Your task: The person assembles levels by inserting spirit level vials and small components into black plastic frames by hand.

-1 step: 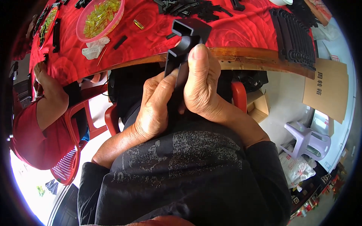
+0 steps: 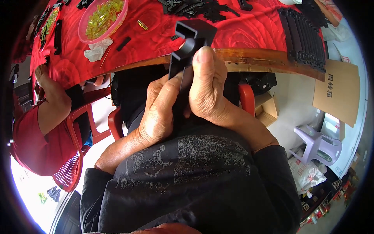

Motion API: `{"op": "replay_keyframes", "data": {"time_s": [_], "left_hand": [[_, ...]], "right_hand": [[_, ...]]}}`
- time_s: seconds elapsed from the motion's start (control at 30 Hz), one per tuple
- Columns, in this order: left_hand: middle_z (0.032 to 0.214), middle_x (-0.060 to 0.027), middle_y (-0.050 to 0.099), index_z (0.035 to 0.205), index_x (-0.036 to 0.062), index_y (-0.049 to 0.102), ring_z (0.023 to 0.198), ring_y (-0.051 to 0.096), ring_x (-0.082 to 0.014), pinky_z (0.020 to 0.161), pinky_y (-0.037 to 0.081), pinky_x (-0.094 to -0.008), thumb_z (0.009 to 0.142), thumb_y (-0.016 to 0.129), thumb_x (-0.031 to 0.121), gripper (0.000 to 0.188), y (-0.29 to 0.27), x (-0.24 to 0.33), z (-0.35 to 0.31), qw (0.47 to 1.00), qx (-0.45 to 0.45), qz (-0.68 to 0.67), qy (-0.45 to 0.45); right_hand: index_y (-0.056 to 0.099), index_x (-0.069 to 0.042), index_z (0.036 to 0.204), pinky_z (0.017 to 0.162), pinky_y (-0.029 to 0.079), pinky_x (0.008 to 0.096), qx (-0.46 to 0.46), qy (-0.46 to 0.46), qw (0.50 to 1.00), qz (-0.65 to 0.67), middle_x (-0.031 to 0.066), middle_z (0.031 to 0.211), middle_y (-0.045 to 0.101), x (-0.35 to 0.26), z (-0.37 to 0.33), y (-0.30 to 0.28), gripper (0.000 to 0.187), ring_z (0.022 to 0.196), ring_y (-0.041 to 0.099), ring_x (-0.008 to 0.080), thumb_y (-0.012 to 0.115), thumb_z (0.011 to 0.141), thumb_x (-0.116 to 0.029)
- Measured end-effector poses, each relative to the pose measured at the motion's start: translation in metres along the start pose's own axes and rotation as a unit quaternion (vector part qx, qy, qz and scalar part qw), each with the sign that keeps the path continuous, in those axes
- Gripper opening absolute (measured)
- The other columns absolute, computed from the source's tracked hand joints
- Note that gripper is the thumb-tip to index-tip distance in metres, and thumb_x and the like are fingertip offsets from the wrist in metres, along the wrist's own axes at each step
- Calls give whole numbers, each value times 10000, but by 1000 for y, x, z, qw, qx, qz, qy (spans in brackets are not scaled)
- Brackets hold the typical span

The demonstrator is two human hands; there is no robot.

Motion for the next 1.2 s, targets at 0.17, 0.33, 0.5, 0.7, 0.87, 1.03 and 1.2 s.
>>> {"op": "replay_keyframes", "data": {"time_s": [0.17, 0.33, 0.5, 0.7, 0.87, 1.03, 1.2], "left_hand": [[614, 2, 575, 791, 26, 660, 519, 507, -60, 485, 382, -231, 1013, 525, 288, 369, 1, 0, 2, 1000, 22, -16, -7], [607, -4, 579, 769, 17, 657, 515, 514, -64, 484, 388, -234, 1001, 522, 272, 370, -1, -1, 3, 1000, 26, -10, 2], [606, -8, 580, 769, 7, 652, 517, 522, -68, 487, 400, -233, 993, 509, 258, 366, -2, 0, 4, 1000, 19, -5, -1], [615, -10, 580, 792, -3, 648, 527, 527, -67, 493, 419, -235, 1017, 520, 274, 379, -3, -1, 15, 1000, 2, 12, -27], [816, -27, 603, 1065, -16, 611, 696, 562, -89, 634, 467, -247, 1069, 510, 292, 324, -11, -3, 14, 993, -94, 72, 18], [863, -32, 611, 1155, -37, 587, 750, 580, -81, 679, 493, -237, 1067, 508, 187, 253, -17, -5, 11, 989, -97, 99, 51], [801, -28, 611, 1130, -42, 592, 685, 583, -85, 642, 500, -244, 1071, 491, 173, 244, -16, -5, 16, 985, -119, 110, 60]], "right_hand": [[556, -49, 888, 617, 417, 285, -8, -24, 1000, 6, 20, 752, 557, 1, -1, -2, 756, 684, 535, 135, 238, 992, -727], [571, -46, 914, 627, 423, 281, -22, -18, 1000, 2, 15, 765, 564, -1, -3, -2, 753, 693, 541, 127, 236, 999, -716], [576, -48, 918, 623, 422, 269, -14, -9, 1000, -20, 7, 771, 576, -3, -3, -3, 747, 679, 542, 113, 226, 1008, -701], [547, -51, 935, 545, 419, 271, 31, 43, 998, 23, 26, 687, 551, 3, 8, -5, 671, 597, 527, 134, 227, 1029, -633], [461, -80, 849, 493, 364, 278, 81, 34, 991, 105, 38, 648, 460, 1, 14, 2, 599, 554, 458, 140, 251, 1026, -613], [433, -85, 834, 501, 354, 270, 64, 33, 992, 101, 28, 647, 419, -4, 17, 3, 577, 546, 442, 138, 269, 1023, -605], [434, -87, 832, 508, 359, 270, 94, 45, 989, 101, 38, 633, 448, -6, 17, 5, 564, 540, 434, 133, 261, 1028, -586]]}}
Point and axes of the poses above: each hand's wrist, its own z-axis towards the middle knuckle, its own y-axis out of the palm, x = y × z, the point moved 4 cm from there along z, towards the middle knuckle
